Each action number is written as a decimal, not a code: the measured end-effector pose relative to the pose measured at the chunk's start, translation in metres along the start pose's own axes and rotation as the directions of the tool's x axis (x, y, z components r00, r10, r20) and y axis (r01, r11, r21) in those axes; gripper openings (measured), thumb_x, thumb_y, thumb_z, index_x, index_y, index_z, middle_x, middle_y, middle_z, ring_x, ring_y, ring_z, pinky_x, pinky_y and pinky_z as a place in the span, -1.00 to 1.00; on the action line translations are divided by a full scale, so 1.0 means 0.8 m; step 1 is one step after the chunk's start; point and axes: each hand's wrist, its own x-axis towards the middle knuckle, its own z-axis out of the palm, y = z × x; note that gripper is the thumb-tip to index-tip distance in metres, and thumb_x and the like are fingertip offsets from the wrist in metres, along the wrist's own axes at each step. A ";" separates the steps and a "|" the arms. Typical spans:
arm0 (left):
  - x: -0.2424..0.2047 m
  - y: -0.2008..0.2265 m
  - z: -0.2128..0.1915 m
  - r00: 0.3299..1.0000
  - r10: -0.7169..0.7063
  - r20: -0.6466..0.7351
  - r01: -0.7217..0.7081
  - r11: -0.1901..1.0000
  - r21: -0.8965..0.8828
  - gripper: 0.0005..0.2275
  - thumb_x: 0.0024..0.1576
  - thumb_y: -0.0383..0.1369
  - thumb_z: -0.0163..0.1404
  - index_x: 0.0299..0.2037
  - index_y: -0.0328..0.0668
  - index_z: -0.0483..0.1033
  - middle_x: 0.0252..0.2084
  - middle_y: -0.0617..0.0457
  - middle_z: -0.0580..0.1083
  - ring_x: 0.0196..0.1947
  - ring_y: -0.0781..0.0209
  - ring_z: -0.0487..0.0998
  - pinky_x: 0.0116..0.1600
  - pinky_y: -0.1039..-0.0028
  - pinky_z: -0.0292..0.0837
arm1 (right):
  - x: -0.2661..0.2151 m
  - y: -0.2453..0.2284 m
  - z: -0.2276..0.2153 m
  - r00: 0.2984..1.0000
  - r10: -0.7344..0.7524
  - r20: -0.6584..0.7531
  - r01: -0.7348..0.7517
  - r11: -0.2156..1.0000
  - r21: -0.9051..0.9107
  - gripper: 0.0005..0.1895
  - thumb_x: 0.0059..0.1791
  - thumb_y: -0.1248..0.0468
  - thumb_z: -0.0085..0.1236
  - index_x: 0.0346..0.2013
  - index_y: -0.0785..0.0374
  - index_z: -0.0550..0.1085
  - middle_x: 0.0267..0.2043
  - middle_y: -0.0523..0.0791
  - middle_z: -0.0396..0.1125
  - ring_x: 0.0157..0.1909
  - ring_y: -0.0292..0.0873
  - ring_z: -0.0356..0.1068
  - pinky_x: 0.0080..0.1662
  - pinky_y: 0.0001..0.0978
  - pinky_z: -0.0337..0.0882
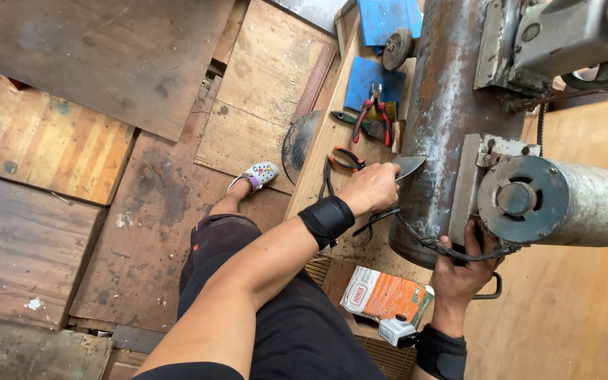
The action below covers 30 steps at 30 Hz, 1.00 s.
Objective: The person uses a chisel and hammer to chip away material from a cylindrical metal machine part. They then use a hammer to tap a metal rod into place on the machine. The person continues to chip and tap different areas of the machine throughout the clip.
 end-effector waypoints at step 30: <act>0.029 0.005 -0.035 0.995 -0.072 0.070 0.070 0.997 0.023 -0.68 0.18 -0.34 -0.02 0.11 -0.31 0.50 -0.06 -0.22 0.58 -0.05 -0.08 0.64 0.15 0.14 0.49 | -0.002 0.007 -0.001 0.999 0.031 0.017 -0.032 0.999 0.007 -0.49 -0.02 0.36 0.38 0.23 0.29 0.53 0.33 0.06 0.32 0.41 0.12 0.20 0.41 -0.07 0.21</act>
